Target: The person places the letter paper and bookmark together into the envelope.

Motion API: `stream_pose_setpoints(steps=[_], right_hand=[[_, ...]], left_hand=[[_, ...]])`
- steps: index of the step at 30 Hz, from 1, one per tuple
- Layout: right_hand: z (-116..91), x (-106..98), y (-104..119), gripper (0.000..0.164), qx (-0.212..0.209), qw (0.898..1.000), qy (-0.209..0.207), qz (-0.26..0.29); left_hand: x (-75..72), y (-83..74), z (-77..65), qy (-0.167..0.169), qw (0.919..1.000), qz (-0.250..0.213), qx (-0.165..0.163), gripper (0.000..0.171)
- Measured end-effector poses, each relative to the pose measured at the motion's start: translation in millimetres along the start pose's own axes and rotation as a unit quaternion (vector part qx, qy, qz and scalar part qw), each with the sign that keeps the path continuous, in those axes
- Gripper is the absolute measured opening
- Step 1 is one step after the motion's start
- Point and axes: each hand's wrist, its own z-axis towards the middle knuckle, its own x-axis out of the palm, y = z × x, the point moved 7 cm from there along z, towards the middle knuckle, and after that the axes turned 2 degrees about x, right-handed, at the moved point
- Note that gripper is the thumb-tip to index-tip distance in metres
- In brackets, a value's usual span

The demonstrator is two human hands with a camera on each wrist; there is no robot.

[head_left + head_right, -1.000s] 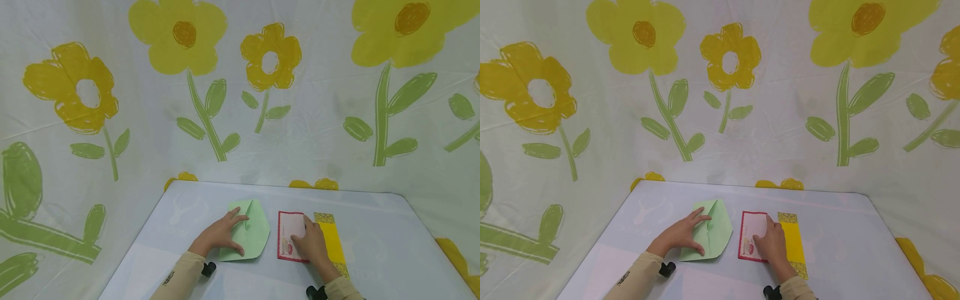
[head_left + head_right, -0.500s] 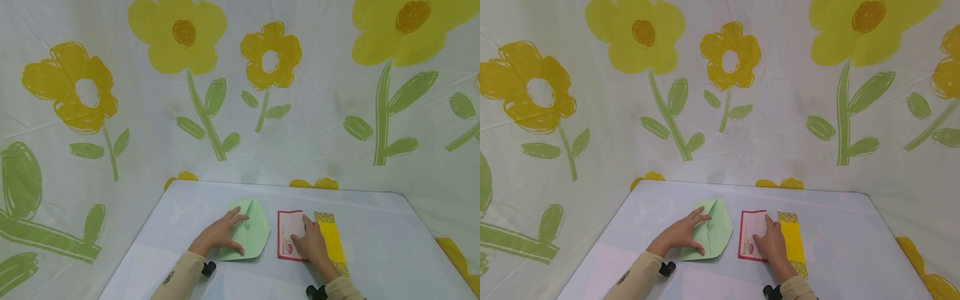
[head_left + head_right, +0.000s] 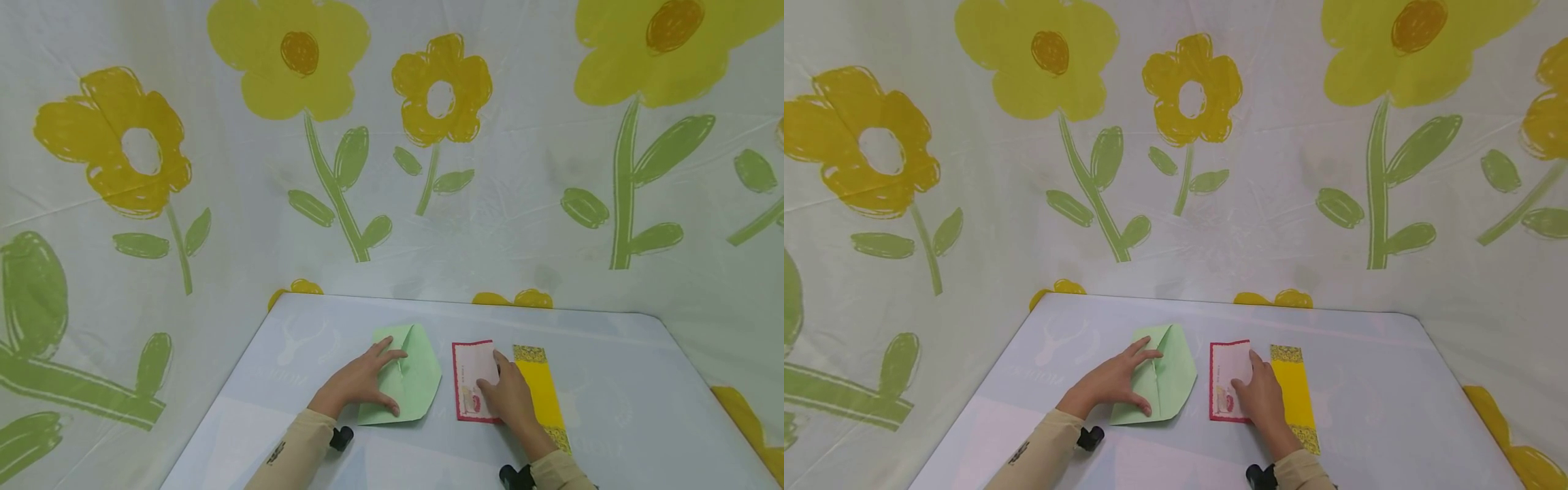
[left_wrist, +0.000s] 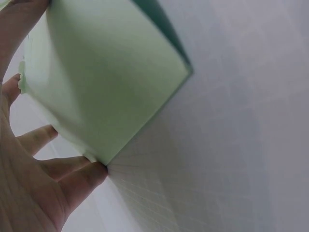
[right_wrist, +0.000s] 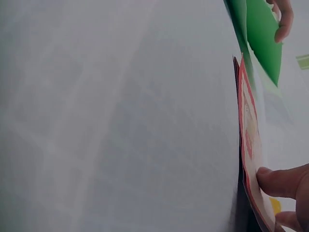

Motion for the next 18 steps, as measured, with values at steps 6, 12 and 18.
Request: stream_pose_setpoints(steps=[6, 12, 18], right_hand=[[-0.5, -2.1, 0.1, 0.075, -0.002, 1.0, -0.008, 0.004], [-1.0, -3.9, 1.6, 0.072, -0.01, 1.0, -0.019, 0.015], [-0.1, -3.0, 1.1, 0.071, -0.009, 0.999, -0.017, 0.028]], left_hand=[[0.3, 0.2, 0.2, 0.0, 1.0, 0.001, 0.001, 0.112], [-0.2, -0.4, 0.2, 0.0, 1.0, 0.001, 0.002, 0.111], [0.8, 0.5, 0.8, 0.0, 1.0, 0.0, 0.004, 0.112]])
